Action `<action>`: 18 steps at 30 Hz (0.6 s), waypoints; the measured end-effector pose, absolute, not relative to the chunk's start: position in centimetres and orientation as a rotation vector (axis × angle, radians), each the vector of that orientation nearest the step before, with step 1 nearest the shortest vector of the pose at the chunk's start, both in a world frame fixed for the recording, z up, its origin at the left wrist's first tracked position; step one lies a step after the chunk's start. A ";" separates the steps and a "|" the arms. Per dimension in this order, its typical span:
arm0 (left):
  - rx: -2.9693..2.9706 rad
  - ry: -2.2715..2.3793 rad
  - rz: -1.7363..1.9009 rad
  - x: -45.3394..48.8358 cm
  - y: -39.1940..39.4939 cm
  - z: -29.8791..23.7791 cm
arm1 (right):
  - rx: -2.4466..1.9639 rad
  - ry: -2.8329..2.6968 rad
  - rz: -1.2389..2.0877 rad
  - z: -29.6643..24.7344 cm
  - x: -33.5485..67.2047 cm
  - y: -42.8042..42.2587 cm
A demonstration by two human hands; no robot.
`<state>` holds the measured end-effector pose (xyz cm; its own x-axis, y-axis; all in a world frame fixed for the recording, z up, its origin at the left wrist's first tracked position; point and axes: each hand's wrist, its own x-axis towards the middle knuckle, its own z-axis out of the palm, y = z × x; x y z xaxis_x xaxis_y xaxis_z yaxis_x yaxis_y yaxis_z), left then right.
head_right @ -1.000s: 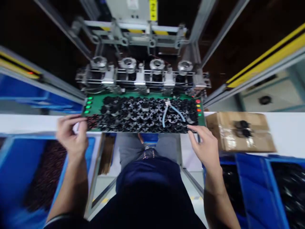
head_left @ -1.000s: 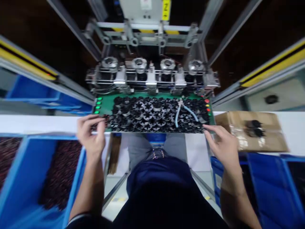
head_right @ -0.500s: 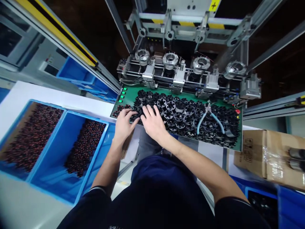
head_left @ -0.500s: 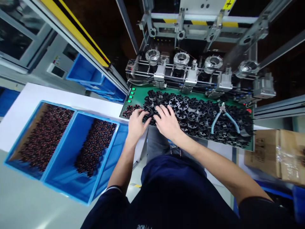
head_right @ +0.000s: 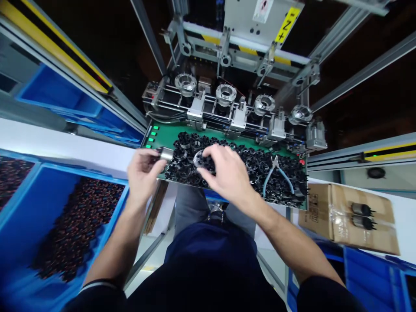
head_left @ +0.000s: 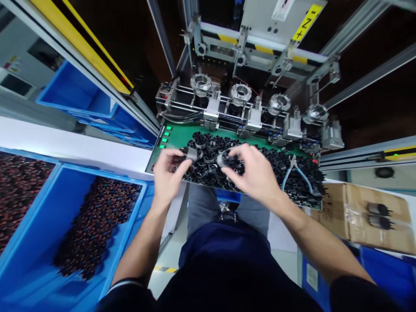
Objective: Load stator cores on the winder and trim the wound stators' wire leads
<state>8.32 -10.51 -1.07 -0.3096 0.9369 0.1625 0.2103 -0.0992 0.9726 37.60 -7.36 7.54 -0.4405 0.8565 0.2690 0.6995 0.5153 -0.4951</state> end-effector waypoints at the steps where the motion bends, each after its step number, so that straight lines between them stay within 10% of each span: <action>1: 1.139 1.433 1.541 8.2 -9.0 -0.5 | -1.318 -2.180 0.462 8.3 38.9 -5.9; 10: 1.497 1.308 1.591 9.9 7.2 7.9 | -1.379 -2.013 0.227 7.7 47.0 9.7; 18: 1.880 1.547 1.080 11.1 16.2 1.2 | -1.622 -1.951 0.460 1.9 47.1 12.3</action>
<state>11.13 16.22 1.20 0.0531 0.9605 0.2732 0.5873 -0.2513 0.7693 47.13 12.33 1.93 -0.1150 0.9737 0.1968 0.7832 0.2107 -0.5849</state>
